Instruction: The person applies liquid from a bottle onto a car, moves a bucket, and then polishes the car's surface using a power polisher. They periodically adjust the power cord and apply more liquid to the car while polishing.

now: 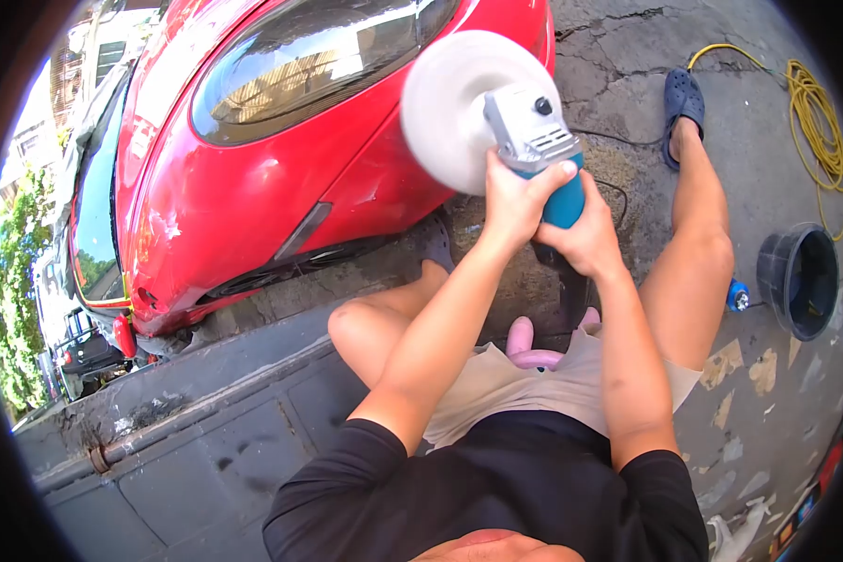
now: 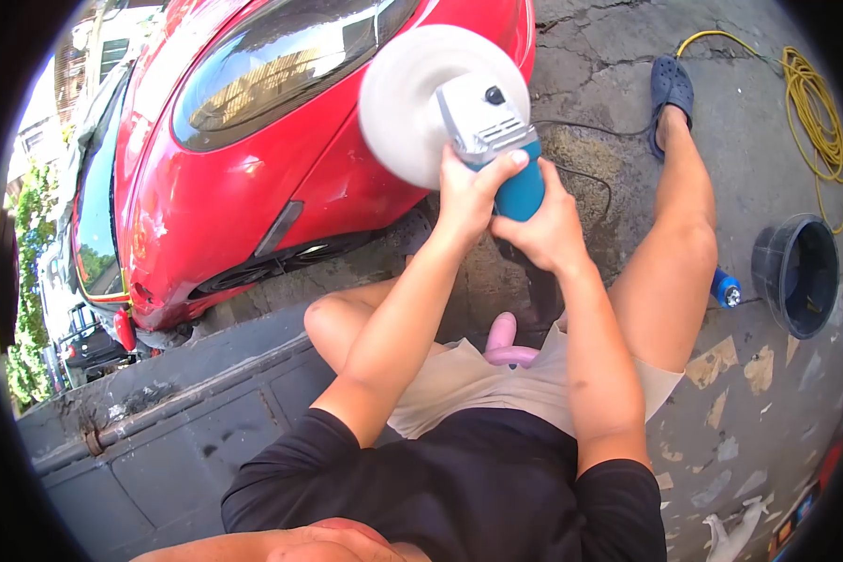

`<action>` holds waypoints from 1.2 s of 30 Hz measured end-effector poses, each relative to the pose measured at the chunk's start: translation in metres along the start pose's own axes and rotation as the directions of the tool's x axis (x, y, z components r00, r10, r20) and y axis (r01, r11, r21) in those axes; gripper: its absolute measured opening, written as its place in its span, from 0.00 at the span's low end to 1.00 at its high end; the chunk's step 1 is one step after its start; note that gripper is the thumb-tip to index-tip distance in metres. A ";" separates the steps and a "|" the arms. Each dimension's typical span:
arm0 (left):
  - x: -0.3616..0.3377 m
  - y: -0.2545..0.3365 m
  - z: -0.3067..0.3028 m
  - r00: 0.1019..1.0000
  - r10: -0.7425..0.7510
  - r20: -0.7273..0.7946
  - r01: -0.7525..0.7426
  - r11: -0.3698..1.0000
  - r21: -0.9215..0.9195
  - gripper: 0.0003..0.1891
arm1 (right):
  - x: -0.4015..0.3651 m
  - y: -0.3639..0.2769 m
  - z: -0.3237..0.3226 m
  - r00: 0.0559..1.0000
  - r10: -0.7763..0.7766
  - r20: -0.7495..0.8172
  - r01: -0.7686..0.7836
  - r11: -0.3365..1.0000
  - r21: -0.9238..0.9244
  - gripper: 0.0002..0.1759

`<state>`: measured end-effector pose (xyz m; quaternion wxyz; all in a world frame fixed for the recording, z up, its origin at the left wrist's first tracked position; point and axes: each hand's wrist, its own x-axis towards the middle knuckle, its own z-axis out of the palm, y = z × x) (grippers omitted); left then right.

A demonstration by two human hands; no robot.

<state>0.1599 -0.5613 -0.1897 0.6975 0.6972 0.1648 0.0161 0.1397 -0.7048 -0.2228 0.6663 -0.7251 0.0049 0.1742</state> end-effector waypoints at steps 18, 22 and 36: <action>-0.094 -0.070 -0.093 0.996 0.018 -0.093 -0.023 0.999 -0.048 0.50 | -0.053 0.066 0.081 0.973 -0.004 0.231 0.011 0.999 -0.030 0.57; -0.118 -0.073 -0.119 0.988 0.030 -0.151 -0.040 0.997 -0.067 0.50 | -0.063 0.074 0.109 0.948 -0.037 0.316 0.047 0.999 -0.023 0.61; -0.156 -0.066 -0.156 0.914 0.154 -0.374 -0.178 0.984 -0.030 0.50 | -0.065 0.065 0.156 0.854 -0.156 0.497 0.169 0.985 0.019 0.61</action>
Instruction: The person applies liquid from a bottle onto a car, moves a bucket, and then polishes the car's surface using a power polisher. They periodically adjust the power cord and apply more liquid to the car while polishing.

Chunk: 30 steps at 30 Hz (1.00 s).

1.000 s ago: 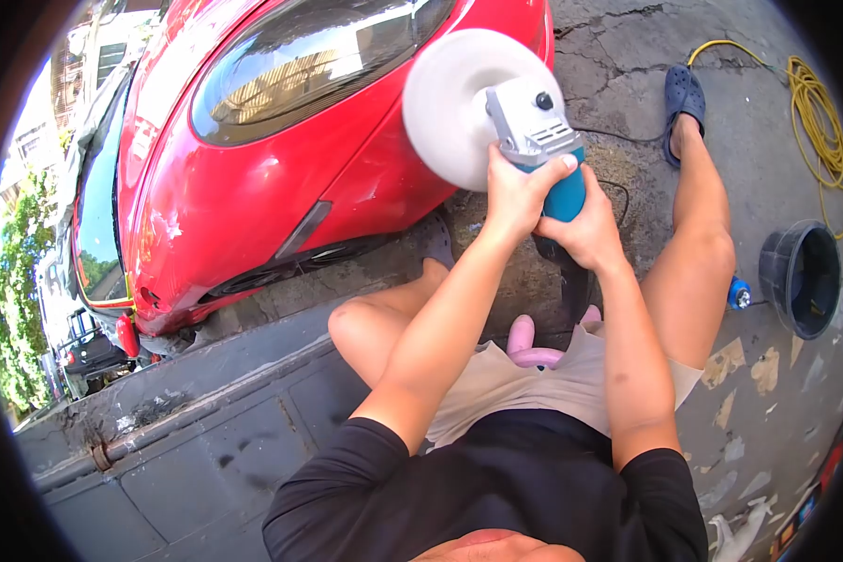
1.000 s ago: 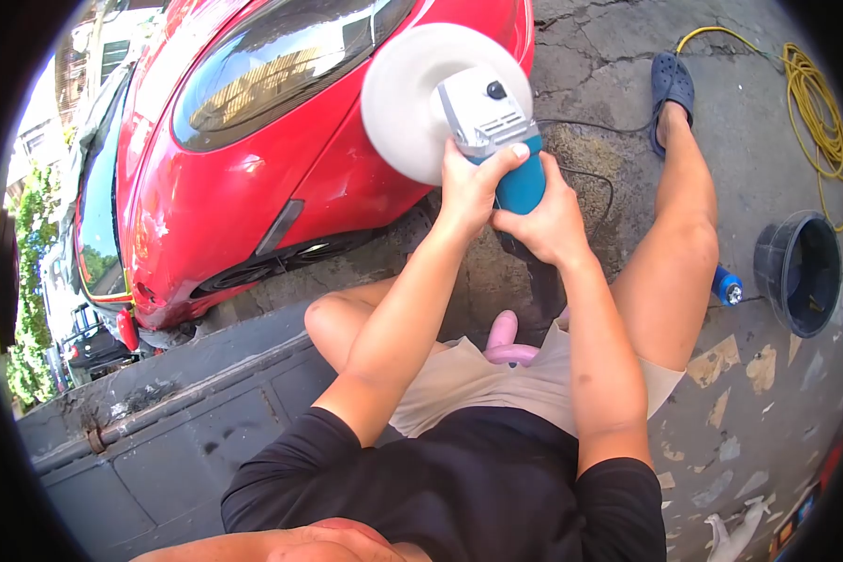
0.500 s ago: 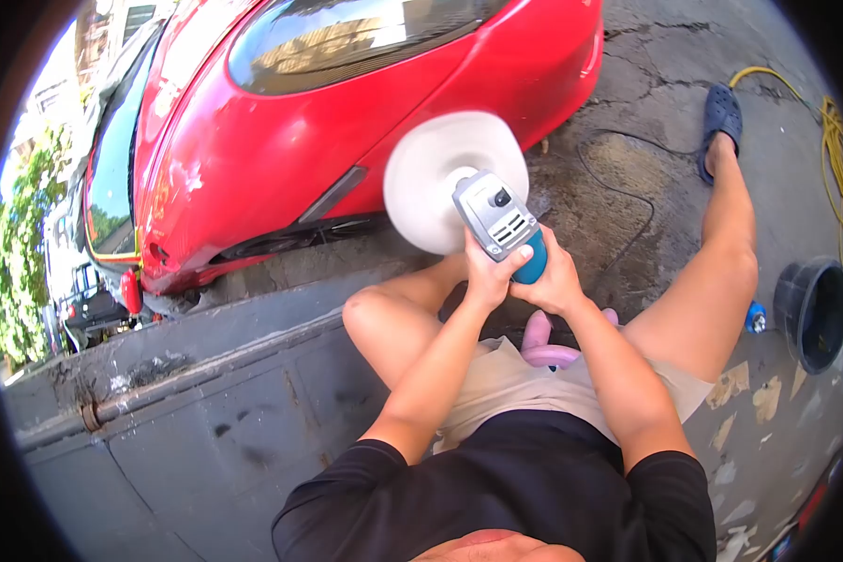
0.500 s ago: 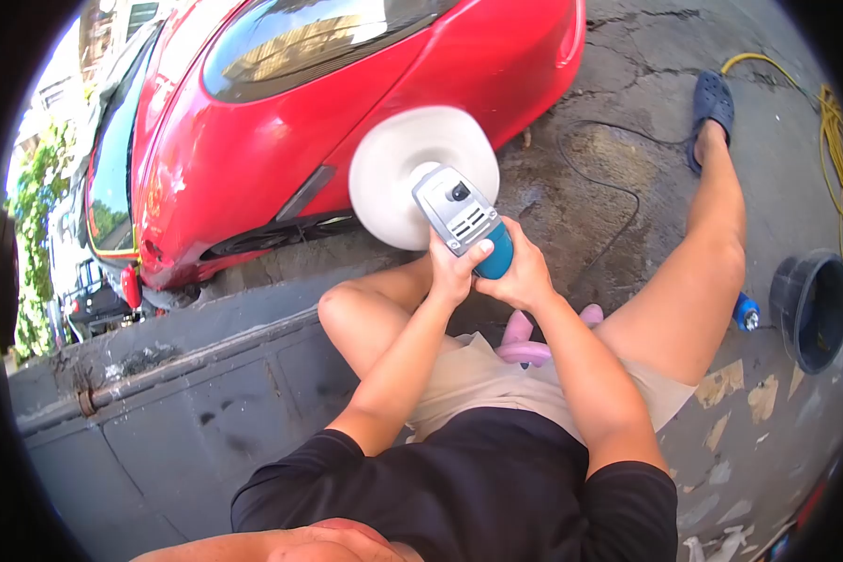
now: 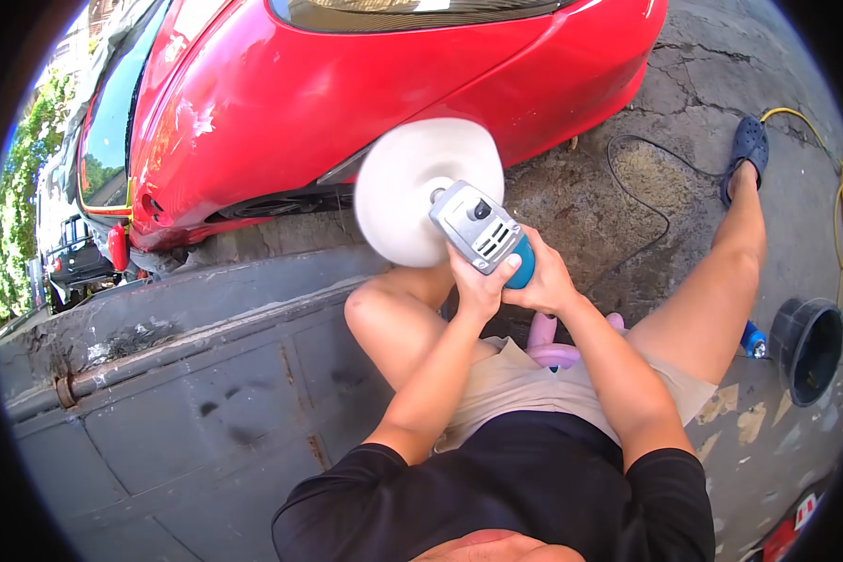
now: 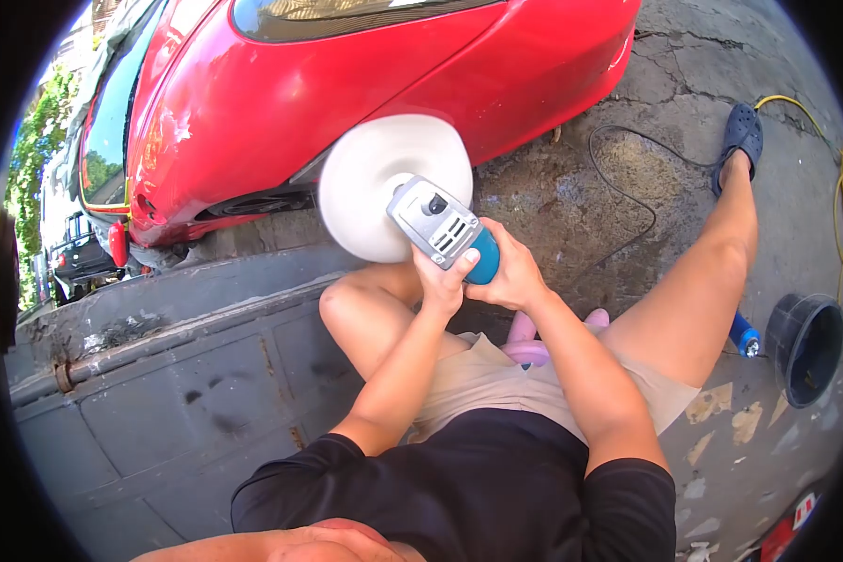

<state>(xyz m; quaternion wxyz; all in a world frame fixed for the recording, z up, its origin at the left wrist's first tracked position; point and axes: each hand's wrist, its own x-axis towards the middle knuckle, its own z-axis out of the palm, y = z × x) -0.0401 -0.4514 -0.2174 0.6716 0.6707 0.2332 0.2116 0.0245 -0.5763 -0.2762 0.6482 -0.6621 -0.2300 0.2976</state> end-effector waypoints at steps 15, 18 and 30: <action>-0.006 -0.015 -0.005 0.999 -0.048 -0.007 0.048 0.998 -0.031 0.52 | -0.002 0.000 -0.006 1.000 0.012 0.016 -0.011 0.999 -0.035 0.60; -0.009 -0.020 -0.008 0.996 -0.083 -0.013 0.082 0.995 -0.056 0.50 | -0.006 0.010 -0.005 0.999 0.019 0.042 -0.016 0.998 -0.060 0.60; 0.026 -0.035 0.087 0.964 -0.105 0.245 0.144 0.978 -0.148 0.43 | -0.022 0.019 -0.078 0.951 0.036 -0.308 -0.069 0.993 -0.098 0.59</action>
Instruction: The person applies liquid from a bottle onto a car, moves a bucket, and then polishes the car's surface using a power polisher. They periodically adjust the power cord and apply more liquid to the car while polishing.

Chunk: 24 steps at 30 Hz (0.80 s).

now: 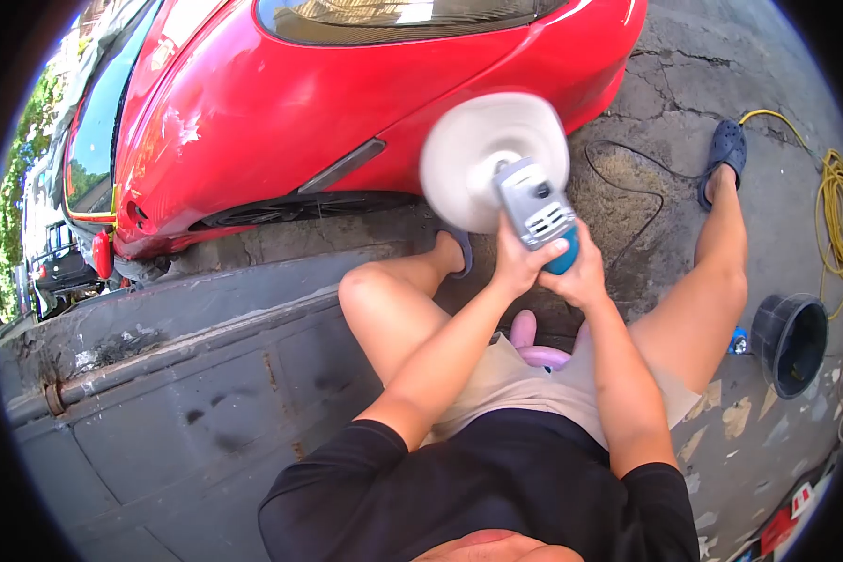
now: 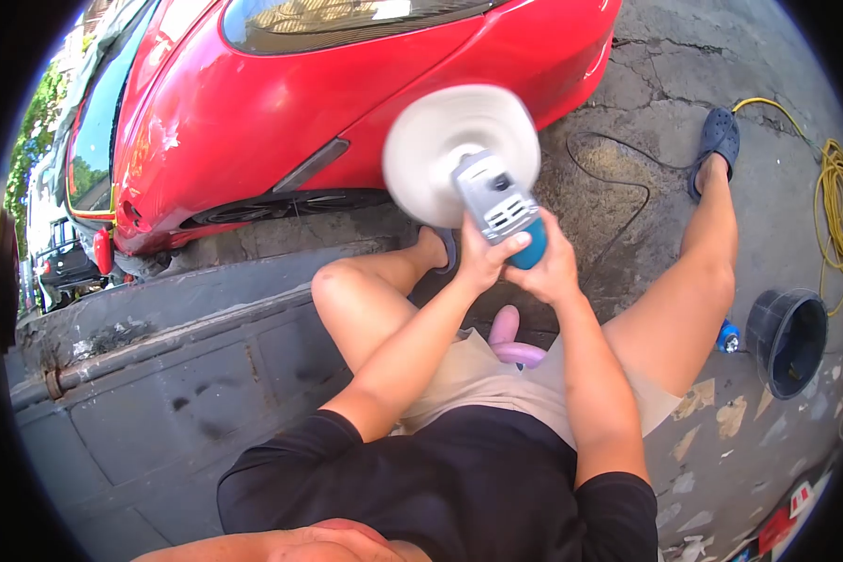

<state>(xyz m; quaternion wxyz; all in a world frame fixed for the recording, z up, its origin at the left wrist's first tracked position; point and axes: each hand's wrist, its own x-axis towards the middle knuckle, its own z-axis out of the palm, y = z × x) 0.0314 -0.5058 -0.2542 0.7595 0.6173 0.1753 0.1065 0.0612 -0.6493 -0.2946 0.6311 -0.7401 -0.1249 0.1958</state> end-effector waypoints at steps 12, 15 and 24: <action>0.031 -0.024 0.016 0.996 -0.048 0.079 0.035 0.986 0.164 0.53 | 0.008 0.012 -0.007 0.987 0.105 -0.123 -0.091 0.989 0.118 0.52; 0.001 -0.005 -0.015 0.999 -0.029 -0.013 0.030 0.996 0.081 0.54 | 0.005 0.008 0.018 0.998 0.035 0.043 -0.040 0.994 0.105 0.56; -0.061 0.020 -0.099 0.972 -0.011 -0.234 0.015 1.000 0.012 0.36 | -0.004 -0.018 0.091 0.953 -0.041 0.300 0.068 0.994 -0.082 0.60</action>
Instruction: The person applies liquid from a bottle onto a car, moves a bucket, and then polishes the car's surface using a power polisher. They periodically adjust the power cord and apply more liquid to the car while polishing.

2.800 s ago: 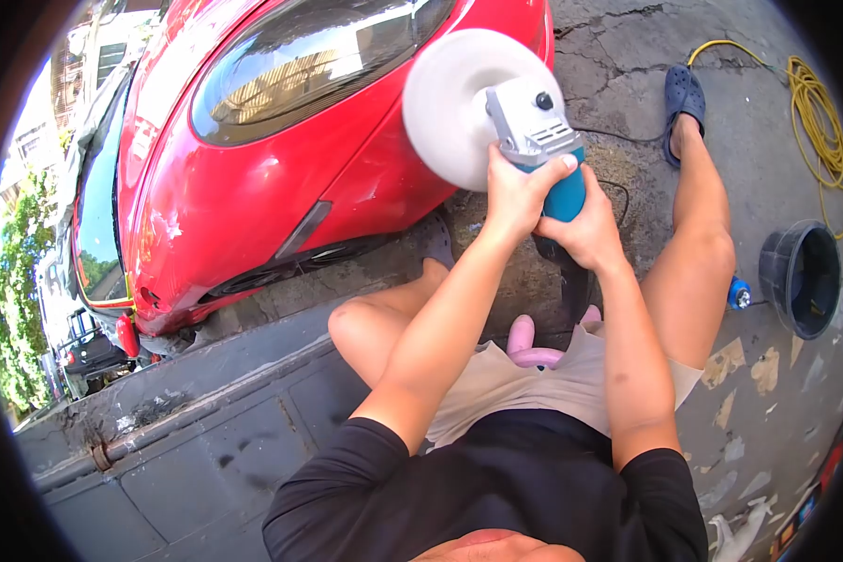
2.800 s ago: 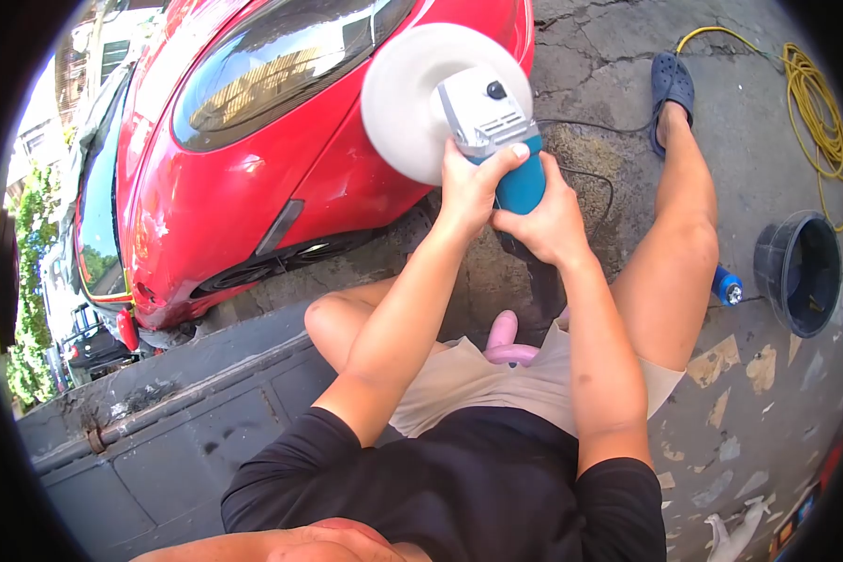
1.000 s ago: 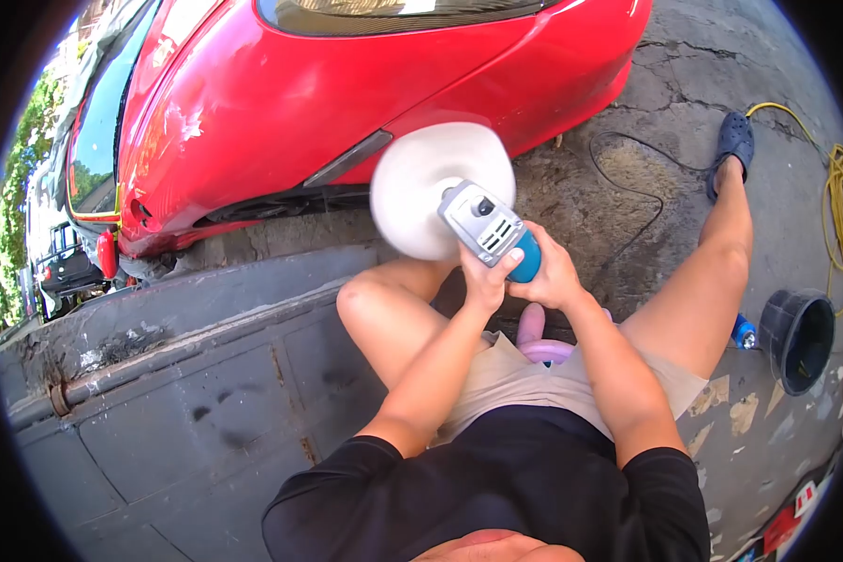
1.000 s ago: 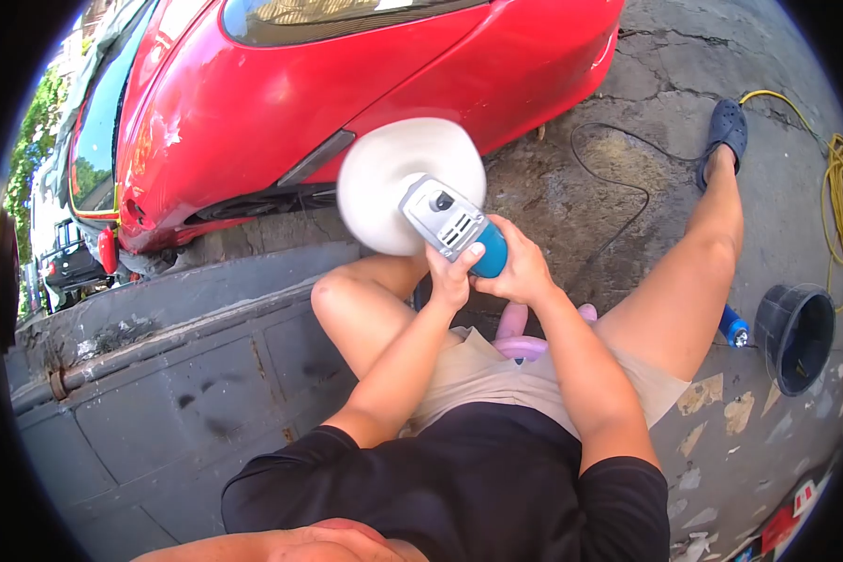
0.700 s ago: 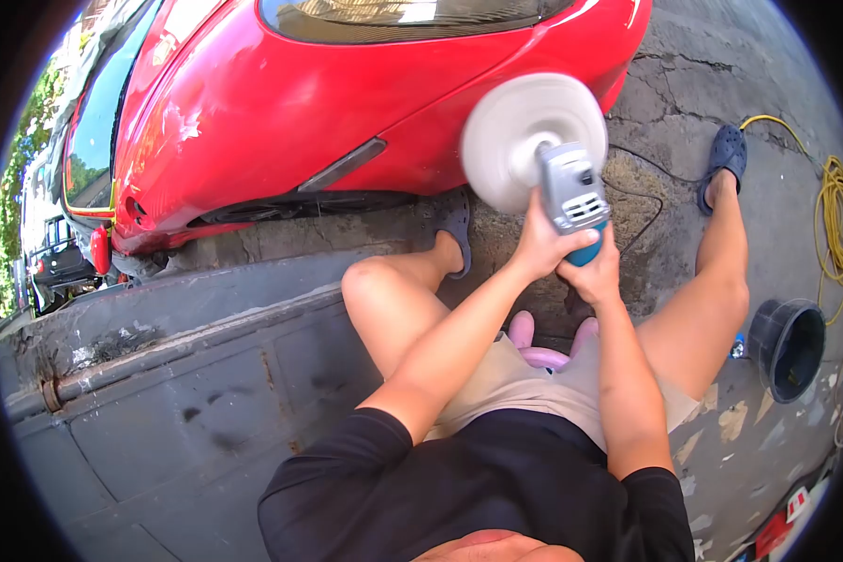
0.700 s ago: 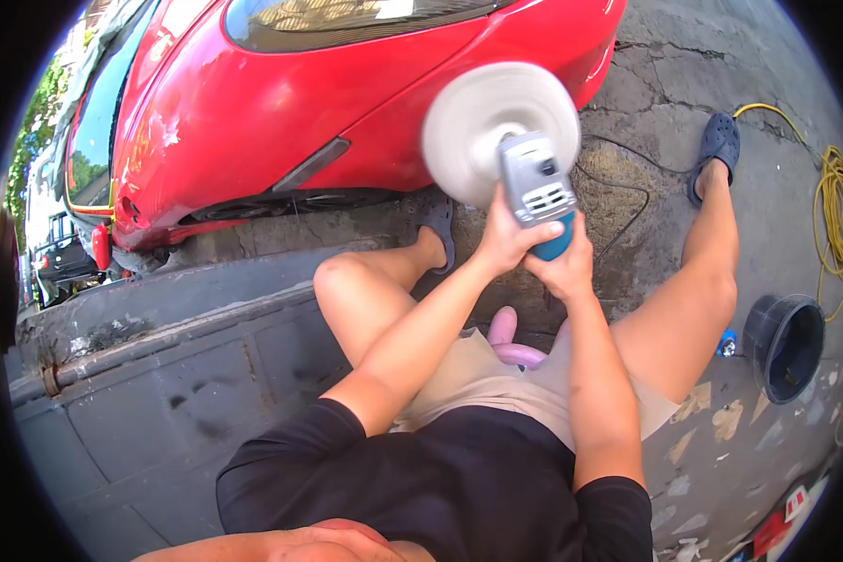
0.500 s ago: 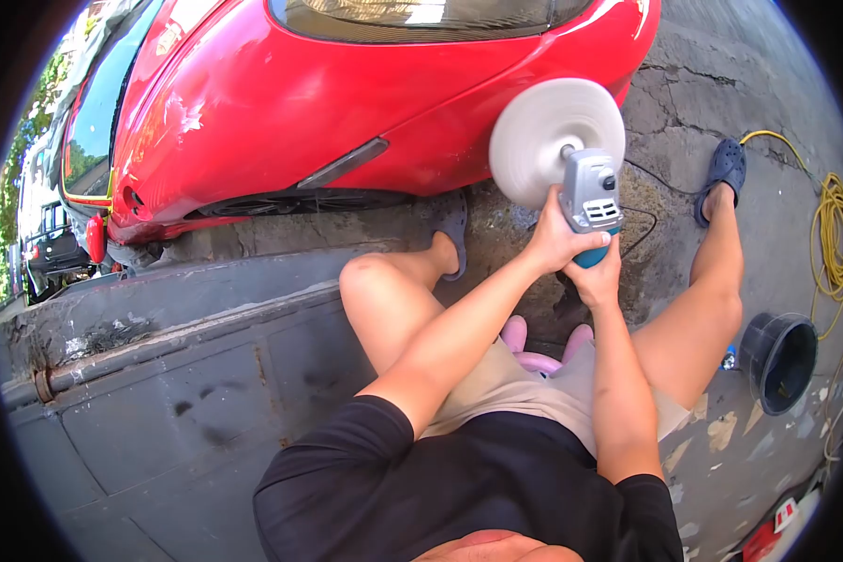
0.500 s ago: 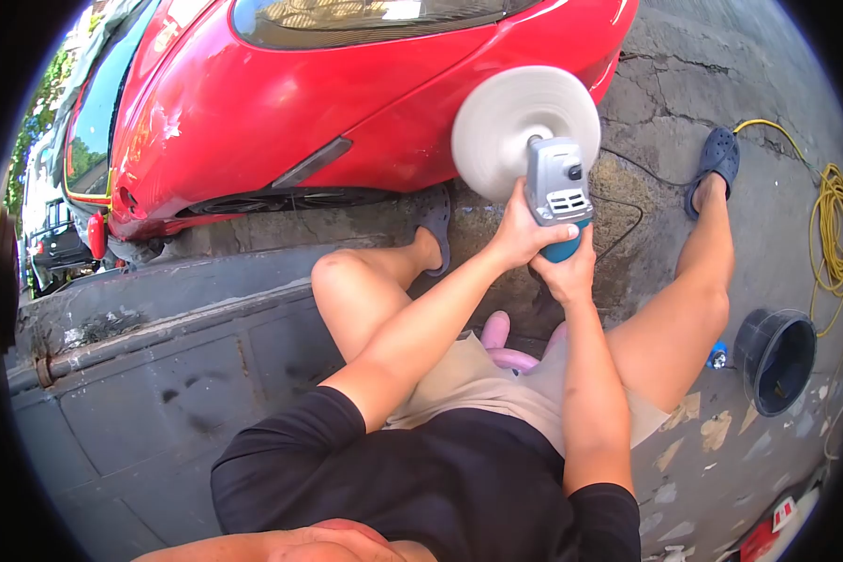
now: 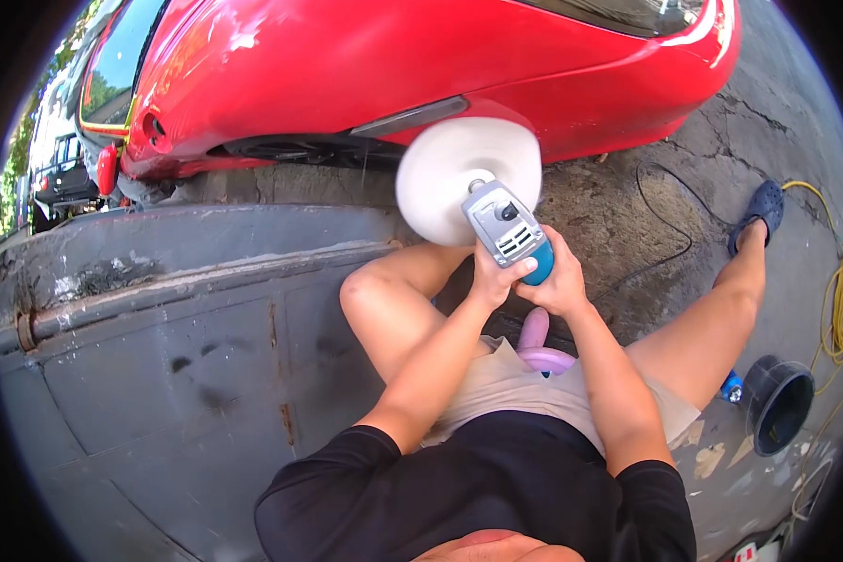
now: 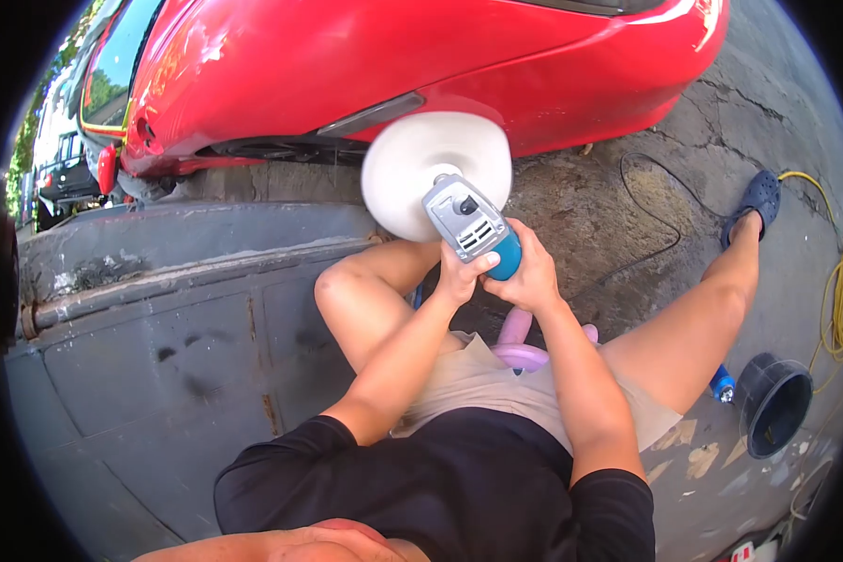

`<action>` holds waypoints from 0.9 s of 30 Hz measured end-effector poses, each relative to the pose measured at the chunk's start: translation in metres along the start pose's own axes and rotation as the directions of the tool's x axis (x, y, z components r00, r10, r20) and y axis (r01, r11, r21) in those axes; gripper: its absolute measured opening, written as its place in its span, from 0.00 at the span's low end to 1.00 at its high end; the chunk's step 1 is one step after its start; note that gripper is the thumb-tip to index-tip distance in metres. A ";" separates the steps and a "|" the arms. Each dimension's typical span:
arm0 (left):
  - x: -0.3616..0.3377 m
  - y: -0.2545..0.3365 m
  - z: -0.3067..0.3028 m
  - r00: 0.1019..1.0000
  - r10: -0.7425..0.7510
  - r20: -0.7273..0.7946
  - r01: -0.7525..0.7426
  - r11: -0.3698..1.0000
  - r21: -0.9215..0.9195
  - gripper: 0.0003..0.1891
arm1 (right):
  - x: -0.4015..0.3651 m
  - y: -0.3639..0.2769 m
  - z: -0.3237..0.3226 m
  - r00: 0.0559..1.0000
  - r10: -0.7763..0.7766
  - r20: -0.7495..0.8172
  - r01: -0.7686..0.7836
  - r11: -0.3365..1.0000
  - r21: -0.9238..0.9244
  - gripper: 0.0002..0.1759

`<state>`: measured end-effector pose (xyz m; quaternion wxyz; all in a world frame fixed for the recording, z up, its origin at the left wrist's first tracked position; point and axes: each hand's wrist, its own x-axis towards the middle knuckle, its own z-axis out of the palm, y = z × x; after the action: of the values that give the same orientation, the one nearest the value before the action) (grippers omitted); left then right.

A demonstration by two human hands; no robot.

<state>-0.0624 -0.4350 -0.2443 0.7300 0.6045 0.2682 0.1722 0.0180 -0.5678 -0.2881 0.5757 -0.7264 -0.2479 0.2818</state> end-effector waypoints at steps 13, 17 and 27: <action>-0.012 0.001 -0.046 0.997 -0.013 -0.073 -0.001 0.981 -0.194 0.37 | 0.009 -0.031 0.032 0.996 -0.039 0.085 0.054 0.981 -0.187 0.59; -0.013 0.004 -0.043 0.998 -0.058 -0.033 0.051 0.980 -0.192 0.36 | 0.001 -0.035 0.029 0.998 -0.056 0.035 0.061 0.984 -0.170 0.59; -0.049 0.111 -0.013 0.988 0.153 0.032 -0.134 0.935 -0.327 0.56 | -0.029 0.003 -0.077 0.755 0.215 0.619 -0.218 0.973 -0.072 0.52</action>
<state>-0.1013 -0.4299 -0.1286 0.8122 0.4988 0.1707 0.2496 0.0502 -0.6420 -0.2740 0.4265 -0.6149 -0.3377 0.5709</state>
